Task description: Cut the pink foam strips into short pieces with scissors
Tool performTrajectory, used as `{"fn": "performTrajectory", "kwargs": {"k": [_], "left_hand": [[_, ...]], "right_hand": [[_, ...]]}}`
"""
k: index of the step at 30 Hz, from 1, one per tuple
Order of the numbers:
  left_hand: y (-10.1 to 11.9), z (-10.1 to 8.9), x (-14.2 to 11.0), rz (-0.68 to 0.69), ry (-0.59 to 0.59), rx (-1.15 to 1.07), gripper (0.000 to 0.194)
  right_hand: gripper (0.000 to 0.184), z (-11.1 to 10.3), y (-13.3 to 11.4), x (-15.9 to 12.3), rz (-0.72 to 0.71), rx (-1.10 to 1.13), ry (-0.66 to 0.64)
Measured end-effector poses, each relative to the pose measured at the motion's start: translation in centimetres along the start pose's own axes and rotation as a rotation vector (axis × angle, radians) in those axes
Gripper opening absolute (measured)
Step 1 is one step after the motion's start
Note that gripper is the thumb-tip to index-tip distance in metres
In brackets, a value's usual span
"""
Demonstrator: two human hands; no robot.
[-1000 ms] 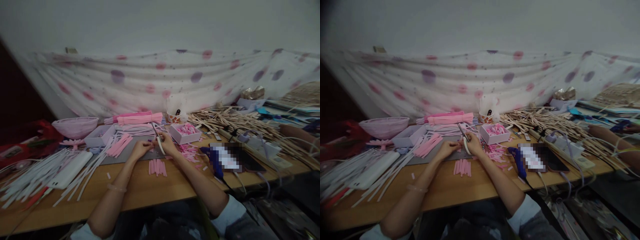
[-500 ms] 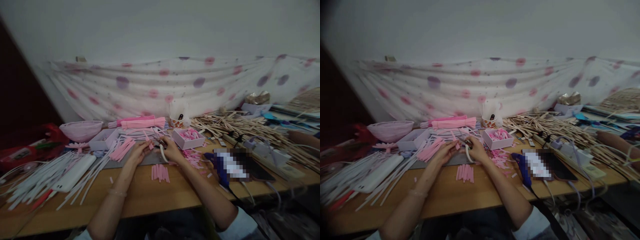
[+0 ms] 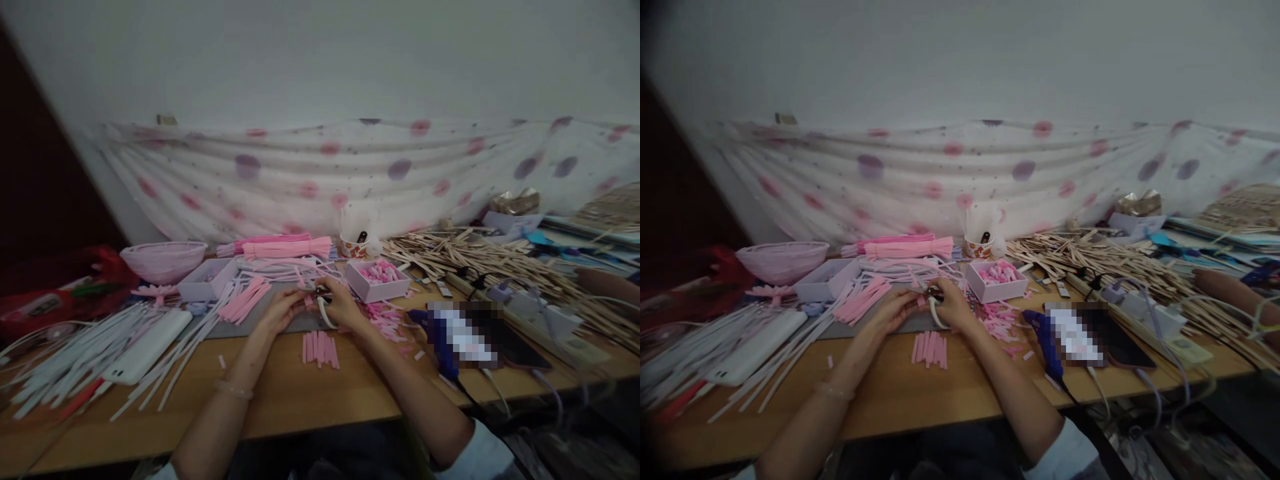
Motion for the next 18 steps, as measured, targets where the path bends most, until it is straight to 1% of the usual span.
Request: {"fn": "performTrajectory", "kwargs": {"k": [4, 8, 12, 15, 18], "left_hand": [[-0.51, -0.1, 0.22, -0.008, 0.005, -0.01, 0.02], [-0.33, -0.09, 0.21, 0.003, 0.005, -0.012, 0.021], [-0.25, 0.0, 0.15, 0.009, 0.029, -0.019, 0.016], [-0.47, -0.04, 0.19, 0.001, 0.027, -0.017, 0.012], [-0.7, -0.29, 0.31, -0.004, 0.017, -0.018, 0.014]], "right_hand": [[0.038, -0.23, -0.14, -0.01, -0.022, -0.047, 0.024], [0.037, -0.41, -0.12, -0.06, -0.033, -0.038, 0.062], [0.037, -0.18, -0.1, -0.09, -0.06, -0.05, 0.046], [0.036, -0.17, -0.03, -0.04, -0.052, -0.044, 0.042], [0.036, -0.3, 0.02, 0.0, -0.053, -0.014, 0.043]]}}
Point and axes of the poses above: each hand's wrist, its own x-axis towards the middle knuckle, its own z-axis out of the palm, y = z × x, the point moved 4 cm from there along x, towards the middle knuckle, and after that the axes turned 5 degrees about z, right-handed, at the moved point
